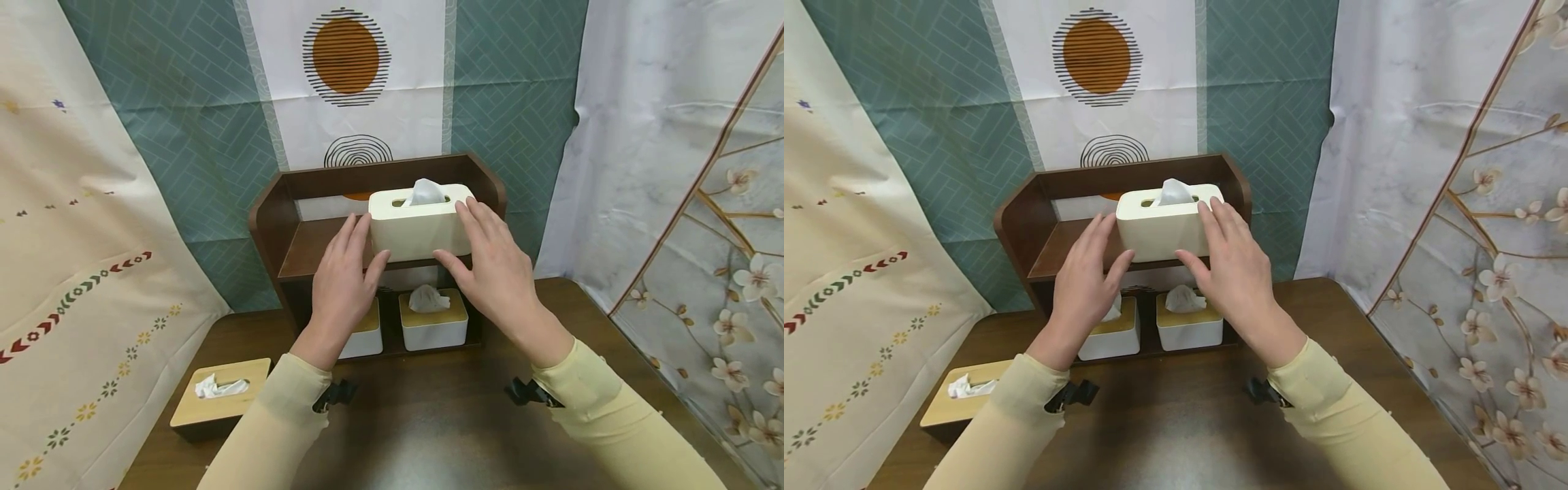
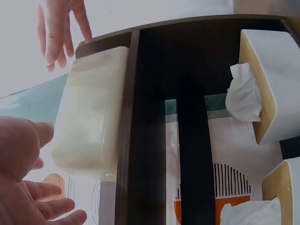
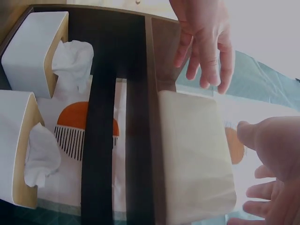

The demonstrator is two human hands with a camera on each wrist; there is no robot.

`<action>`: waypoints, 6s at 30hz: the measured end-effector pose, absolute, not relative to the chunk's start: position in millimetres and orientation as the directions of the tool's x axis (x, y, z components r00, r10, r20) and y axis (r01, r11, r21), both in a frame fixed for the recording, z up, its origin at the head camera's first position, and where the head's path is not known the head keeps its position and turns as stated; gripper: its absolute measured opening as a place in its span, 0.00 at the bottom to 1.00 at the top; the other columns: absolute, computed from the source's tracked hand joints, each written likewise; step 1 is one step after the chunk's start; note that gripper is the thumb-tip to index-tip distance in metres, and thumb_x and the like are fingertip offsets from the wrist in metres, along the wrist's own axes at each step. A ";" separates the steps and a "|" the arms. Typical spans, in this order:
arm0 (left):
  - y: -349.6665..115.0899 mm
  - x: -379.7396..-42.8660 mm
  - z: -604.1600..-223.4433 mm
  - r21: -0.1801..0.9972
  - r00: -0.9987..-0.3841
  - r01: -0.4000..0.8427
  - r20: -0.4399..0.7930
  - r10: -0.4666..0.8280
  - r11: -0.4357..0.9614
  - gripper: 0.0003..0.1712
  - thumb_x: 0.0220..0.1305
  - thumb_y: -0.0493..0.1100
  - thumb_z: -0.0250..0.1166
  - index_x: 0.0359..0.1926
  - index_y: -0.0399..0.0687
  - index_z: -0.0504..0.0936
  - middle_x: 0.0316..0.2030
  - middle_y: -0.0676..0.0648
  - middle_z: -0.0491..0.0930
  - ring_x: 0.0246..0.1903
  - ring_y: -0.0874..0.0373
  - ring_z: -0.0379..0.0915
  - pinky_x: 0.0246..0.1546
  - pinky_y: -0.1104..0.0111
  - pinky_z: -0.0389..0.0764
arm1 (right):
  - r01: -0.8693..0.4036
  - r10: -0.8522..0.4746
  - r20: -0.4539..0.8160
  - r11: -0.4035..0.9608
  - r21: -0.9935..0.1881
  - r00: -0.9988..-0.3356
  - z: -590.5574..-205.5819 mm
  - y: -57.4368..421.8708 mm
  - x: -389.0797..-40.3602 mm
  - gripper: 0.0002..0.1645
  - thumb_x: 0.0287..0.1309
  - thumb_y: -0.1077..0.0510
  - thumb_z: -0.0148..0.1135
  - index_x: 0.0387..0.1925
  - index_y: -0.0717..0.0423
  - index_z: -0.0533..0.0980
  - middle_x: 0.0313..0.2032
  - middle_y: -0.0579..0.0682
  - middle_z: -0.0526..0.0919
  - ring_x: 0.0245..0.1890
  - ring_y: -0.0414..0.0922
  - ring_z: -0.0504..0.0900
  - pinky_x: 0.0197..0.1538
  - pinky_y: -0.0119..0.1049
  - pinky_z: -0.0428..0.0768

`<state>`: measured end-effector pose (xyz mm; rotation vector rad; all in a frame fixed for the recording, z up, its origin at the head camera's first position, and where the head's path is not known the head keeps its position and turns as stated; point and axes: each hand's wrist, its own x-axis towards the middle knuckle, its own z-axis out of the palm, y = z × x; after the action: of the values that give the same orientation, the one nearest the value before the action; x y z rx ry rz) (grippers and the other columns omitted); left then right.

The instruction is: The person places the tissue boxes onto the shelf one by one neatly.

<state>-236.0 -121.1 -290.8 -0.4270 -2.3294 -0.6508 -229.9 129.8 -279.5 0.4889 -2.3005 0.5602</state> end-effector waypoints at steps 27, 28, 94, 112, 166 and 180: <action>-158.9 -180.8 -318.3 0.296 -0.710 0.434 0.694 0.121 0.851 0.40 0.80 0.51 0.70 0.84 0.44 0.68 0.82 0.36 0.66 0.80 0.37 0.61 0.76 0.38 0.66 | -0.658 -0.354 0.778 0.746 -0.100 -0.519 -319.1 88.8 -194.7 0.51 0.68 0.44 0.80 0.81 0.63 0.68 0.80 0.61 0.69 0.82 0.59 0.66 0.81 0.58 0.64; -160.4 -179.5 -319.9 0.301 -0.714 0.428 0.691 0.115 0.852 0.41 0.79 0.51 0.70 0.84 0.44 0.68 0.82 0.36 0.65 0.80 0.36 0.61 0.76 0.37 0.66 | -0.661 -0.359 0.776 0.744 -0.099 -0.519 -321.2 87.1 -193.7 0.51 0.68 0.44 0.80 0.81 0.63 0.69 0.80 0.61 0.69 0.82 0.59 0.66 0.81 0.58 0.64; -304.3 -114.5 -384.1 0.438 -0.817 0.064 0.539 -0.206 0.897 0.39 0.79 0.48 0.70 0.81 0.37 0.68 0.80 0.28 0.63 0.76 0.25 0.60 0.71 0.30 0.63 | -0.784 -0.592 0.610 0.616 -0.078 -0.526 -417.9 -36.2 -165.4 0.45 0.76 0.34 0.68 0.81 0.54 0.70 0.79 0.53 0.73 0.76 0.49 0.75 0.77 0.44 0.71; -345.7 -110.6 -407.6 0.473 -0.830 -0.050 0.470 -0.300 0.880 0.36 0.83 0.49 0.65 0.81 0.37 0.67 0.78 0.24 0.63 0.73 0.18 0.60 0.67 0.25 0.62 | -0.778 -0.644 0.541 0.627 -0.032 -0.541 -441.2 -65.5 -161.3 0.43 0.79 0.32 0.61 0.81 0.52 0.71 0.79 0.50 0.73 0.74 0.44 0.77 0.74 0.38 0.74; -420.1 -120.5 -463.6 0.529 -0.922 -0.320 0.019 -0.387 0.786 0.41 0.89 0.54 0.52 0.83 0.27 0.54 0.77 0.16 0.56 0.75 0.17 0.54 0.72 0.29 0.59 | -0.814 -0.719 0.431 0.578 -0.064 -0.545 -480.9 -129.3 -171.0 0.40 0.79 0.32 0.62 0.81 0.45 0.72 0.77 0.47 0.75 0.56 0.35 0.88 0.44 0.27 0.86; -423.9 -121.1 -469.1 0.533 -0.936 -0.308 -0.021 -0.352 0.788 0.43 0.89 0.56 0.52 0.83 0.26 0.53 0.78 0.16 0.53 0.75 0.16 0.53 0.72 0.28 0.59 | -0.804 -0.738 0.348 0.588 -0.087 -0.578 -483.8 -140.5 -168.8 0.38 0.80 0.32 0.59 0.82 0.41 0.70 0.75 0.51 0.77 0.58 0.38 0.88 0.48 0.30 0.87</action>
<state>-121.1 -423.9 -469.1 0.5359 -2.8944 -0.8427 -168.8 -140.5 -483.8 1.2666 -2.5451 0.3429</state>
